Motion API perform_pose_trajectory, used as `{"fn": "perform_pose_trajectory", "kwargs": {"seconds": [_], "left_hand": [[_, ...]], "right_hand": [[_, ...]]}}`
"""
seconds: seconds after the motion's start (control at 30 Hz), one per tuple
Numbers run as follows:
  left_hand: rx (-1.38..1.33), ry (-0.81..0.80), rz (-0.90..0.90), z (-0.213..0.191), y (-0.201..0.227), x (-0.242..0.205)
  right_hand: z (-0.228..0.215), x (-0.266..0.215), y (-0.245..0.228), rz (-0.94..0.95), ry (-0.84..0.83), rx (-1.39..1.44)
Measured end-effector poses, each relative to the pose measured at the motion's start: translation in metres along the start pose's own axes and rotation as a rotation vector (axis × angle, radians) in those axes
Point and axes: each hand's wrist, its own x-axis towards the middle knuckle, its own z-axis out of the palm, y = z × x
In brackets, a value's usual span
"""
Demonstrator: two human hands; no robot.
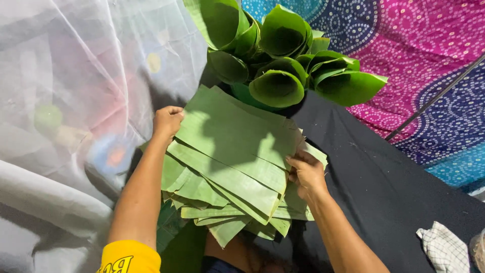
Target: Fold banana leaves into cones and secure them with toothpicks.
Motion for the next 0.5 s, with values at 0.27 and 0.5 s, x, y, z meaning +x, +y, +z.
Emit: {"fn": "perform_pose_trajectory", "kwargs": {"seconds": [0.27,0.5], "left_hand": [[-0.368,-0.272,-0.264,-0.028,0.026,-0.032],[-0.211,-0.543,-0.438,-0.048,0.06,-0.062]], "right_hand": [[-0.017,-0.008,-0.003,-0.082,0.015,-0.156],[-0.028,-0.018,-0.007,-0.042,-0.049,-0.267]]}}
